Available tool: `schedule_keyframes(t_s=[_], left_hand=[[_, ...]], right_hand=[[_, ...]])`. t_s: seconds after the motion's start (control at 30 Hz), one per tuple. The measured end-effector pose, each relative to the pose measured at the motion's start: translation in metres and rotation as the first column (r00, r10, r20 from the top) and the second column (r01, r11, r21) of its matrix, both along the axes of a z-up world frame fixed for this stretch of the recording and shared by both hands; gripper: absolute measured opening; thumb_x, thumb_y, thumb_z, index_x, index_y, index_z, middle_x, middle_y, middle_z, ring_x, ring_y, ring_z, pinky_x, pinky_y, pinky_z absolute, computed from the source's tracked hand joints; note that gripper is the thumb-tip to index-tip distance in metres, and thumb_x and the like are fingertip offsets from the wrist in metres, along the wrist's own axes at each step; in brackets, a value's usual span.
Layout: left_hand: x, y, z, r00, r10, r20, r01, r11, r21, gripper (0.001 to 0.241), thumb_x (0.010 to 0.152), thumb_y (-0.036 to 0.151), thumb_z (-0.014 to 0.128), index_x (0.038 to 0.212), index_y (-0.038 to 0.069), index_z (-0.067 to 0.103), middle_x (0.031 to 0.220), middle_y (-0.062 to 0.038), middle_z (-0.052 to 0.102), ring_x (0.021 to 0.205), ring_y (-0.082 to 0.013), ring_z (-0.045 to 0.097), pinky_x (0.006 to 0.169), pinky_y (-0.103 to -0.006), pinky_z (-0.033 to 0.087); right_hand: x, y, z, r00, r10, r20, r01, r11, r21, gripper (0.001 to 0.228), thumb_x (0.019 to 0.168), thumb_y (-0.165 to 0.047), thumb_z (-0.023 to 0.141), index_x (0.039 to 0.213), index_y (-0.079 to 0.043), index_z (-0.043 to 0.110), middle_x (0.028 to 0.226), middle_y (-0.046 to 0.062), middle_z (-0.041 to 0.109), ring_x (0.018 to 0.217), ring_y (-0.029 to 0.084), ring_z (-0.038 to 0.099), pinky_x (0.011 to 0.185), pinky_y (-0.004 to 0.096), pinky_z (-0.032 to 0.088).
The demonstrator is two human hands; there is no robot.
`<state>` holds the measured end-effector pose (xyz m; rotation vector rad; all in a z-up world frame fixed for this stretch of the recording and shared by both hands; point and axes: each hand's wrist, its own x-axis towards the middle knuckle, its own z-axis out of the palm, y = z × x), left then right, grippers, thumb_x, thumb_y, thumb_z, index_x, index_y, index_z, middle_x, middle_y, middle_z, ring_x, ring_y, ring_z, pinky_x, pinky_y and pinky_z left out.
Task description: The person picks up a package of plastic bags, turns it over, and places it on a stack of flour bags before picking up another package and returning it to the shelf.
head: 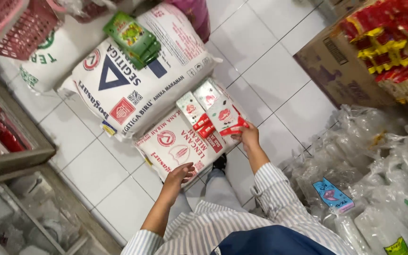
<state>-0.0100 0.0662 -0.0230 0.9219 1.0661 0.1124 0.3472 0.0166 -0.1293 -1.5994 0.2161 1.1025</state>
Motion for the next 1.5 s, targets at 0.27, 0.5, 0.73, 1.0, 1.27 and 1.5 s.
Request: schedule_keyframes(t_s=[0.27,0.5,0.73,1.0,1.27,1.5], left_hand=[[0.022,0.072,0.013,0.755,0.353,0.552,-0.011,0.849,-0.528,0.099,0.087,0.081,0.04,0.157,0.011,0.034,0.153,-0.01,0.05,0.133,-0.0295,0.052,0.112,-0.0516,0.042],[0.009,0.123,0.127,0.33,0.261,0.907,0.266,0.897,-0.354,0.134,0.07,0.096,0.052,0.164,0.006,0.025,0.158,-0.028,0.043,0.137,-0.0469,0.05,0.112,-0.0594,0.046],[0.021,0.075,0.185,0.242,0.067,0.968,0.581,0.789,-0.2,0.139,0.068,0.095,0.06,0.166,0.004,0.022,0.158,-0.03,0.041,0.138,-0.0508,0.05,0.111,-0.0618,0.047],[0.011,-0.023,0.182,0.253,0.016,0.967,0.675,0.713,-0.189,0.119,0.084,0.087,0.052,0.166,0.008,0.02,0.163,-0.02,0.037,0.146,-0.0381,0.045,0.12,-0.0548,0.045],[-0.024,-0.152,0.154,0.248,-0.175,0.953,0.815,0.569,-0.107,0.109,0.088,0.083,0.047,0.166,0.017,0.011,0.168,-0.012,0.032,0.154,-0.0317,0.036,0.128,-0.0489,0.033],[-0.061,-0.215,0.111,0.147,-0.12,0.982,0.947,0.302,-0.105,0.109,0.089,0.086,0.043,0.168,0.014,0.022,0.169,-0.013,0.029,0.155,-0.0325,0.033,0.129,-0.0514,0.032]], right_hand=[[-0.18,-0.026,0.189,0.99,-0.054,-0.129,0.109,0.877,0.468,0.048,0.097,-0.004,0.054,0.145,-0.003,0.051,0.124,0.014,0.068,0.099,0.027,0.071,0.079,0.044,0.061],[-0.308,-0.029,0.258,0.871,-0.159,0.466,-0.081,0.887,0.454,0.066,0.095,-0.008,0.059,0.154,-0.006,0.031,0.149,0.018,0.047,0.134,0.031,0.049,0.106,0.049,0.044],[-0.366,-0.041,0.285,-0.291,0.126,0.949,-0.403,0.883,-0.24,0.073,0.101,-0.038,0.062,0.157,0.0,0.036,0.163,0.021,0.036,0.155,0.041,0.031,0.128,0.059,0.022],[-0.342,-0.122,0.323,-0.121,0.666,0.736,0.348,0.723,-0.597,0.087,0.1,-0.062,0.051,0.164,-0.008,0.025,0.17,0.02,0.022,0.157,0.046,0.01,0.121,0.066,0.001],[-0.388,-0.198,0.353,-0.257,0.554,0.792,0.246,0.83,-0.501,0.087,0.103,-0.061,0.05,0.165,-0.007,0.023,0.172,0.019,0.017,0.161,0.039,0.012,0.128,0.067,0.004],[-0.432,-0.316,0.365,0.123,0.452,0.884,0.661,0.626,-0.412,0.081,0.112,-0.051,0.055,0.168,0.0,0.024,0.172,0.032,0.019,0.158,0.054,0.014,0.127,0.064,0.011]])
